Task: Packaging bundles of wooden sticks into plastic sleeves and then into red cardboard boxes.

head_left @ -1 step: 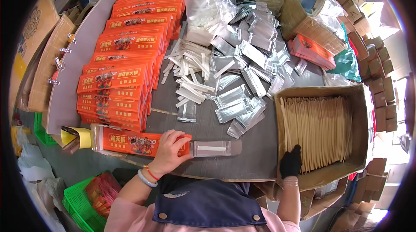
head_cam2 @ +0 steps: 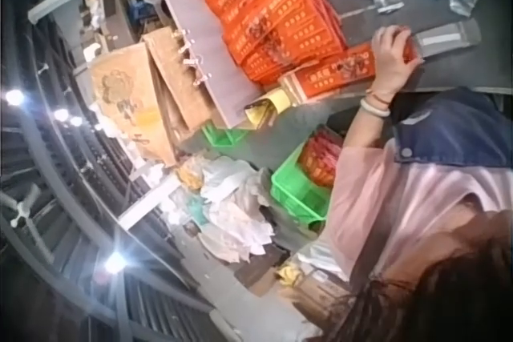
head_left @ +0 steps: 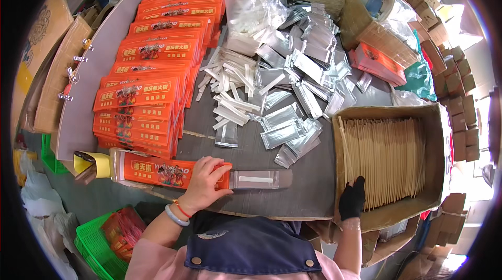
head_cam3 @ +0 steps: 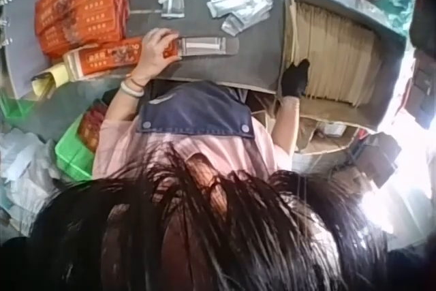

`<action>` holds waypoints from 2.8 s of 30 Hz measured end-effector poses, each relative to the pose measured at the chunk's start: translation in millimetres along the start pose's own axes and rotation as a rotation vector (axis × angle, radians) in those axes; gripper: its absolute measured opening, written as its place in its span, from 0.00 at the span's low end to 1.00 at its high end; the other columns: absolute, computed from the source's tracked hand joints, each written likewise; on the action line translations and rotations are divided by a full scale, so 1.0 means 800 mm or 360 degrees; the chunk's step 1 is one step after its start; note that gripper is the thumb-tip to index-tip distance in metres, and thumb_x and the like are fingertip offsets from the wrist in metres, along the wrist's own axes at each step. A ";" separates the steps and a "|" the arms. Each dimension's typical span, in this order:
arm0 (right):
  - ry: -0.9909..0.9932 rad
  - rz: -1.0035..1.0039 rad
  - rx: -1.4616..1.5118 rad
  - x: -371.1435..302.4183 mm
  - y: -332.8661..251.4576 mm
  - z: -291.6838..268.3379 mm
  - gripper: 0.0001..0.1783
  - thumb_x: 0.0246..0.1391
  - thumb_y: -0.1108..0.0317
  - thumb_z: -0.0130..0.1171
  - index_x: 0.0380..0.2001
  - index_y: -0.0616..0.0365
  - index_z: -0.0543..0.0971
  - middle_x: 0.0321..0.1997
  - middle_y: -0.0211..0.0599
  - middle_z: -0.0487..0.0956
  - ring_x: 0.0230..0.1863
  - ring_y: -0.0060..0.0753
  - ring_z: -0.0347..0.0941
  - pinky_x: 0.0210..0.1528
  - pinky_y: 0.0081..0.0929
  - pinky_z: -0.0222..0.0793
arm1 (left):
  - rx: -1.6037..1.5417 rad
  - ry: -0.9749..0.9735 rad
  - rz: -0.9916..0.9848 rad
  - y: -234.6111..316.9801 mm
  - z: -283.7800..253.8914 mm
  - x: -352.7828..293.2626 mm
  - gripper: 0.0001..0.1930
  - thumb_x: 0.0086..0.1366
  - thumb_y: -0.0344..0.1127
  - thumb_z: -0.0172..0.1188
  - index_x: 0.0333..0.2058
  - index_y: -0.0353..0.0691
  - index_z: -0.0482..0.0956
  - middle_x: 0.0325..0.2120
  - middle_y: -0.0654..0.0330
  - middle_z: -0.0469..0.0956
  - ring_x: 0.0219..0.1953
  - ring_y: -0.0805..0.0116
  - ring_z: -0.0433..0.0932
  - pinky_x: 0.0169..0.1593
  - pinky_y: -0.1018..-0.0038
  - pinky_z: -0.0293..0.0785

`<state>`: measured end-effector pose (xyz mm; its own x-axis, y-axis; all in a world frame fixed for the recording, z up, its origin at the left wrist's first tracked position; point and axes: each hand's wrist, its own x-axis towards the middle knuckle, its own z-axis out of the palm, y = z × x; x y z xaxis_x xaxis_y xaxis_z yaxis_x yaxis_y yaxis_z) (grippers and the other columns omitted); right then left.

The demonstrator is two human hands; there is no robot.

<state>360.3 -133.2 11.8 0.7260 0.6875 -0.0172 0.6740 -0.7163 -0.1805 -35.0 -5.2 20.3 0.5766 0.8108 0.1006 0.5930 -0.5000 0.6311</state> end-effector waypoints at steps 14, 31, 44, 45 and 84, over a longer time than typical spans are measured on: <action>-0.0614 -0.1914 0.0451 -0.022 -0.130 0.049 0.14 0.52 0.68 0.59 0.43 0.48 0.81 0.36 0.44 0.79 0.33 0.48 0.76 0.32 0.44 0.70 | 0.0049 -0.0123 0.0113 -0.002 0.028 -0.005 0.37 0.40 0.43 0.76 0.52 0.38 0.76 0.52 0.58 0.72 0.55 0.53 0.66 0.61 0.57 0.62; -0.0284 -0.1603 0.0487 -0.066 -0.189 0.008 0.36 0.33 0.58 0.78 0.47 0.54 0.73 0.45 0.38 0.75 0.46 0.46 0.72 0.50 0.41 0.65 | 0.0447 -0.0582 0.0417 0.031 0.010 0.043 0.23 0.42 0.36 0.71 0.41 0.48 0.79 0.40 0.55 0.73 0.45 0.54 0.72 0.48 0.60 0.70; -0.0188 -0.1378 0.0370 -0.047 -0.155 -0.020 0.33 0.38 0.44 0.70 0.43 0.54 0.75 0.42 0.36 0.75 0.46 0.41 0.70 0.53 0.42 0.57 | 0.0508 0.0305 -0.0403 -0.004 -0.004 0.020 0.42 0.45 0.51 0.75 0.56 0.36 0.69 0.59 0.43 0.62 0.62 0.39 0.58 0.64 0.45 0.54; -0.0187 -0.1411 0.0361 -0.048 -0.152 -0.017 0.34 0.38 0.43 0.70 0.44 0.54 0.74 0.42 0.36 0.75 0.46 0.41 0.70 0.53 0.43 0.57 | 0.0502 0.0297 -0.0412 -0.008 0.018 0.008 0.42 0.45 0.51 0.75 0.56 0.36 0.69 0.59 0.43 0.62 0.62 0.39 0.58 0.64 0.45 0.54; 0.0224 -0.0051 -0.0216 0.017 0.026 0.008 0.10 0.47 0.68 0.62 0.30 0.60 0.73 0.36 0.48 0.75 0.42 0.53 0.72 0.45 0.45 0.69 | 0.0550 0.0225 -0.0060 -0.041 0.040 0.120 0.06 0.56 0.32 0.65 0.28 0.38 0.78 0.26 0.53 0.76 0.32 0.53 0.77 0.36 0.60 0.72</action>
<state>383.3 -138.3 1.7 0.7094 0.6935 0.1260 0.7024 -0.7105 -0.0441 18.5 79.1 -15.2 0.4819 0.8525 0.2026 0.7808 -0.5227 0.3421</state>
